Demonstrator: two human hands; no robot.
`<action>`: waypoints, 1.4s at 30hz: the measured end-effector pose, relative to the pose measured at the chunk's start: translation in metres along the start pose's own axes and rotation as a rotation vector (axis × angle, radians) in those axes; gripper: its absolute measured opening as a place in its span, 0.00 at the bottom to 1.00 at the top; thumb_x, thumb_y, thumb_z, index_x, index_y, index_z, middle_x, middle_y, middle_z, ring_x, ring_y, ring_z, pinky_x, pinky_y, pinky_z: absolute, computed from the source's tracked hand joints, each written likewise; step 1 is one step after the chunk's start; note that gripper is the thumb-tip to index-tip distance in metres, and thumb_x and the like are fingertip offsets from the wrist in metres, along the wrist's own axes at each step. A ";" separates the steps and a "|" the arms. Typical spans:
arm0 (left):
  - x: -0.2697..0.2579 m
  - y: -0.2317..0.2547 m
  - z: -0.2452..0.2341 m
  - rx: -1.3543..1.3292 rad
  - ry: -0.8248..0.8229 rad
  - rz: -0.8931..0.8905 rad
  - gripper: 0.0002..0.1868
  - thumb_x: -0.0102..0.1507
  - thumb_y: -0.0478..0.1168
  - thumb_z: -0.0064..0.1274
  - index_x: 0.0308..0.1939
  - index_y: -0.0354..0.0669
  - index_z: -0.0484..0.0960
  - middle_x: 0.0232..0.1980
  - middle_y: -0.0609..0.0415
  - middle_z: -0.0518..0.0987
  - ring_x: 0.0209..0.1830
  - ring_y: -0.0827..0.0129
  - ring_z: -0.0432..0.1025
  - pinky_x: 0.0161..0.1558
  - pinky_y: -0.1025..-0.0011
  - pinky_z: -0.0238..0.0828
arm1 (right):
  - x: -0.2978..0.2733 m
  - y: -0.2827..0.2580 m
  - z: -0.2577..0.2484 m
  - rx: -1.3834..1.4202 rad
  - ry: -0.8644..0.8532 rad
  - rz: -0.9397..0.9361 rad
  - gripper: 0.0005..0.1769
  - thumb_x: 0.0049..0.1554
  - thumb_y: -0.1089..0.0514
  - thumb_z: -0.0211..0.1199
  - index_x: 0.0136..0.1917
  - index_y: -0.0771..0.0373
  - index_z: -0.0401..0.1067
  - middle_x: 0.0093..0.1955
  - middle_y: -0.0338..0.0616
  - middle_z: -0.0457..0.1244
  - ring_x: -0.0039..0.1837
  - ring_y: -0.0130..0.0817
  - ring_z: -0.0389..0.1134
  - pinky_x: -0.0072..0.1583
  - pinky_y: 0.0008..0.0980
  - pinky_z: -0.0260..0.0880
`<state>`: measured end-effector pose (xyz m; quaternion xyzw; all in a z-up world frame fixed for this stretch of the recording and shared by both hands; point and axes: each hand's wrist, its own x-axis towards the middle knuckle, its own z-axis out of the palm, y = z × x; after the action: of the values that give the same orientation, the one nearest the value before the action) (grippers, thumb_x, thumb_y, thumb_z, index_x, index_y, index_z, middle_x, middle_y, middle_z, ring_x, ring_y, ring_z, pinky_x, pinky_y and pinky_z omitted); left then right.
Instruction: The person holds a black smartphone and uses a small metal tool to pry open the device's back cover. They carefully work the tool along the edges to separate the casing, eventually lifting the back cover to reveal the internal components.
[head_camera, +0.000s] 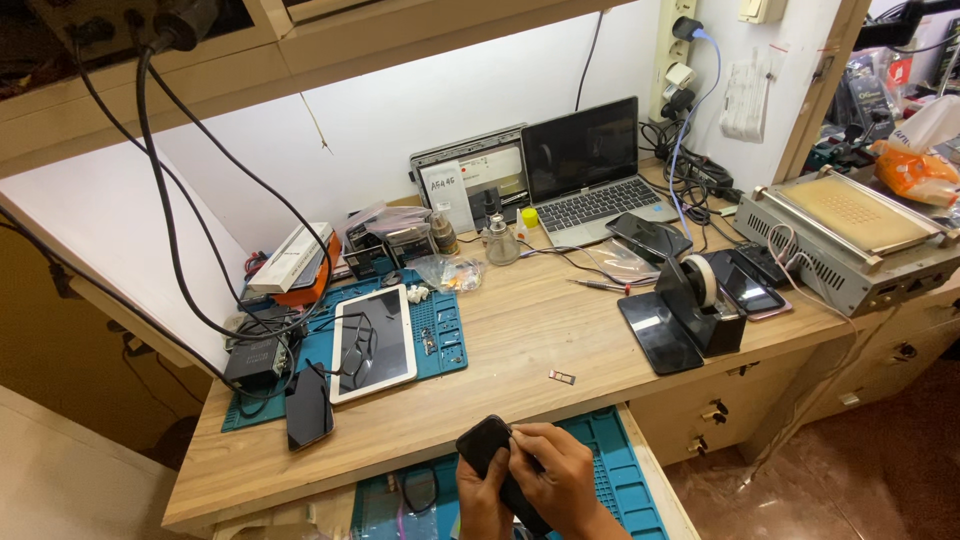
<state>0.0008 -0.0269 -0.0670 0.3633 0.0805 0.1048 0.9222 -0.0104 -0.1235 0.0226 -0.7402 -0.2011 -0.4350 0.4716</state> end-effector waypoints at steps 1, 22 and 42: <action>-0.001 0.001 0.001 0.003 0.001 -0.001 0.17 0.53 0.29 0.52 0.46 0.29 0.73 0.37 0.35 0.78 0.33 0.56 0.72 0.37 0.65 0.71 | 0.001 -0.001 0.000 0.001 0.001 0.003 0.02 0.46 0.63 0.61 0.34 0.64 0.72 0.37 0.46 0.67 0.37 0.34 0.70 0.42 0.28 0.72; -0.005 0.000 0.002 0.399 -0.066 0.252 0.17 0.49 0.29 0.59 0.42 0.30 0.79 0.38 0.42 0.82 0.37 0.66 0.74 0.41 0.69 0.74 | 0.004 -0.003 -0.007 -0.029 0.081 -0.012 0.05 0.47 0.65 0.58 0.30 0.63 0.66 0.32 0.42 0.63 0.29 0.29 0.63 0.32 0.23 0.64; -0.009 0.022 0.012 0.473 -0.210 0.258 0.17 0.50 0.30 0.59 0.43 0.33 0.78 0.38 0.46 0.81 0.38 0.69 0.73 0.42 0.70 0.72 | 0.006 -0.006 -0.007 0.099 0.055 -0.030 0.03 0.49 0.64 0.58 0.33 0.64 0.68 0.36 0.45 0.65 0.34 0.32 0.68 0.37 0.24 0.69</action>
<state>-0.0085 -0.0212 -0.0421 0.5846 -0.0399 0.1613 0.7941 -0.0147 -0.1273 0.0325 -0.7005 -0.2204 -0.4519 0.5065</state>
